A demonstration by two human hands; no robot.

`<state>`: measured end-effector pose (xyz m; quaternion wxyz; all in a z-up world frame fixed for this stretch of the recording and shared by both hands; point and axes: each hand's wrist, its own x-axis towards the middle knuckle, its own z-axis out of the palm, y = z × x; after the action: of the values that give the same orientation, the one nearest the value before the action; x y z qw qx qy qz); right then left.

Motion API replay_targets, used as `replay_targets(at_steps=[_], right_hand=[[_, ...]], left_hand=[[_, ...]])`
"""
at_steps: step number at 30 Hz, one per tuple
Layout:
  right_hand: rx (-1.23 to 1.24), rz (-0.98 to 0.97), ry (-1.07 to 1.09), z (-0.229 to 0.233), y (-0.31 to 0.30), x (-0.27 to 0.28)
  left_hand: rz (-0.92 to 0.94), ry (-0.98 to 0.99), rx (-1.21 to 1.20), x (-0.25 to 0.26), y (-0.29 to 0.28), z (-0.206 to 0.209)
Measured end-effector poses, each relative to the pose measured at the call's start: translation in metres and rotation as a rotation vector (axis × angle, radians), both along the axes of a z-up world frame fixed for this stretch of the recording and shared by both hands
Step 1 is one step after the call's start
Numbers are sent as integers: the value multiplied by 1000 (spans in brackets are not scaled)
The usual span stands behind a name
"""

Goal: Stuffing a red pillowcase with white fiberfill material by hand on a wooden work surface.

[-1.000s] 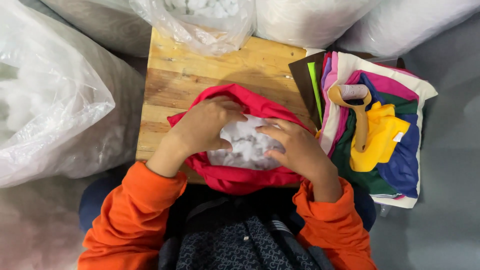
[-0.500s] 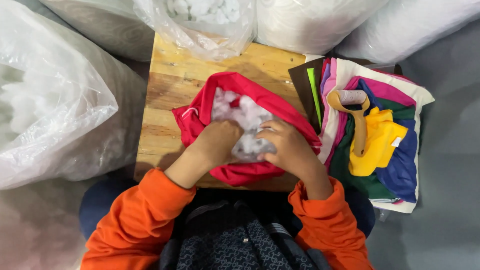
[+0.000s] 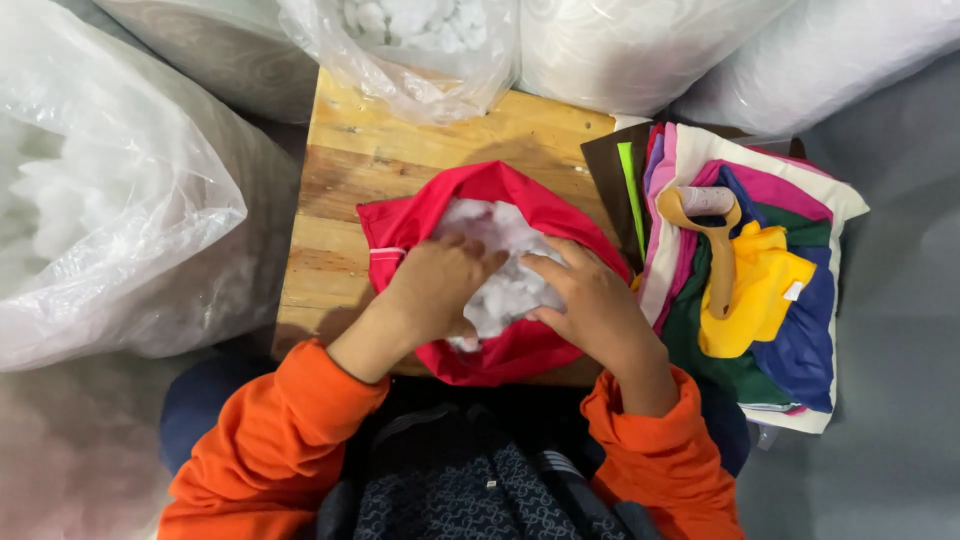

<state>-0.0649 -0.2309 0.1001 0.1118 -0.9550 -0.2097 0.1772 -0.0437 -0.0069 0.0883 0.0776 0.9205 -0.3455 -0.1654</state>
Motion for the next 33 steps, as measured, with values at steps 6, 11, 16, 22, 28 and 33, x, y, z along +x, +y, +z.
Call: replay_targets(at_steps=[6, 11, 16, 22, 28, 33], right_hand=[[-33, -94, -26, -72, -21, 34], [127, -68, -148, -37, -23, 25], [181, 0, -186, -41, -11, 18], [132, -34, -170, -58, -12, 26], [229, 36, -391, -32, 1, 17], [22, -29, -234, -74, 0, 15]], left_hand=[[218, -262, 110, 36, 12, -116], [115, -92, -225, 27, 25, -34], [65, 92, -399, 7, 13, -35], [85, 3, 311, 9, 10, -35], [142, -125, -275, 24, 32, -42], [265, -315, 60, 14, 27, -113]])
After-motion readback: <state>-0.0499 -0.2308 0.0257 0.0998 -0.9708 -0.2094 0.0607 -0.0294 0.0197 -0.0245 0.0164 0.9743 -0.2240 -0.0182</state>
